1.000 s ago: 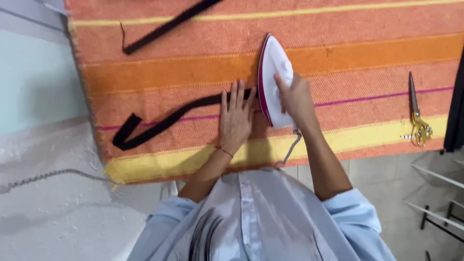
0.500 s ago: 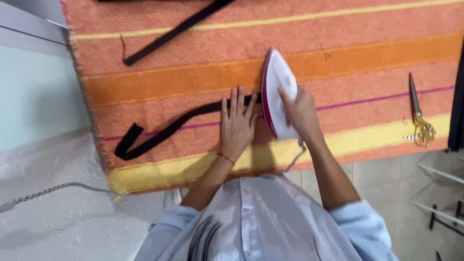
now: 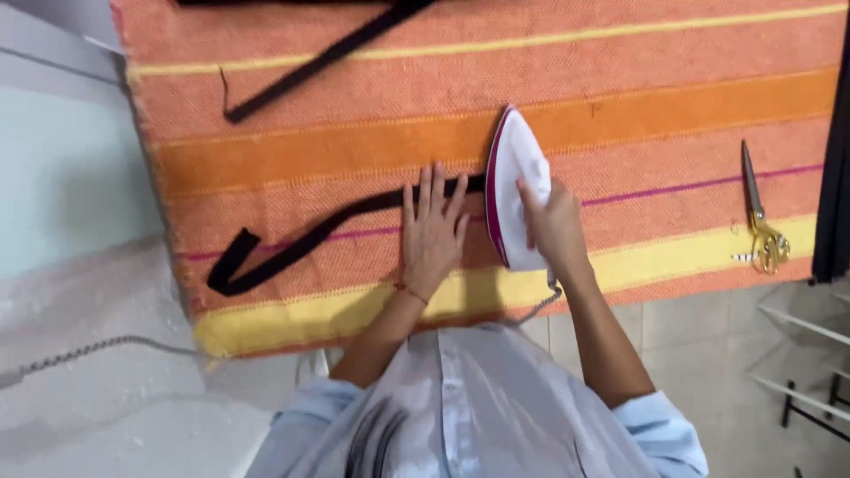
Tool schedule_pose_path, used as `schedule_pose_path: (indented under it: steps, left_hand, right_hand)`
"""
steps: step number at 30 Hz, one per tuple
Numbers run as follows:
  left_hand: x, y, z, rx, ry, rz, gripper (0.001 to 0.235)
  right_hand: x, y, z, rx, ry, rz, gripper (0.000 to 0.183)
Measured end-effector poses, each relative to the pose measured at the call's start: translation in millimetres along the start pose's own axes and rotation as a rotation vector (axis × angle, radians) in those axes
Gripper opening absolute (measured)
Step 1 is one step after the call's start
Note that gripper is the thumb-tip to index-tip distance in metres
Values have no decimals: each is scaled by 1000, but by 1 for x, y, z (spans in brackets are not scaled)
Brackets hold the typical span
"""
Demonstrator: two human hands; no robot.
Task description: Ironing long black strips of material on a colorful mat
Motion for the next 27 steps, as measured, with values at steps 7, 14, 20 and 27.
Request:
schedule_pose_path:
  steps: [7,14,20,27]
  left_hand:
    - [6,2,2,-6,23,7,64]
    - [-5,-1,-1,3,9,-10,62]
    - [-2,2,7,5,-9,-1,61]
    - [1,2,5,8,-10,9,63]
  right_hand:
    - [-5,9,10,-50,-9,4,39]
    - [-12,-5,17,-93,4,-52,46]
    - [-17,0,28,-48,-4,8,39]
    - [-20,-12,6,-27,-23,29,36]
Point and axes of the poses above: each hand's wrist, its own z-axis towards the middle knuckle, its own x-axis out of the palm, y = z × x, the point moved 5 cm from there along z, towards the middle knuckle, and after that the axes turned 2 degrees about -x, right-handed, at the moved point
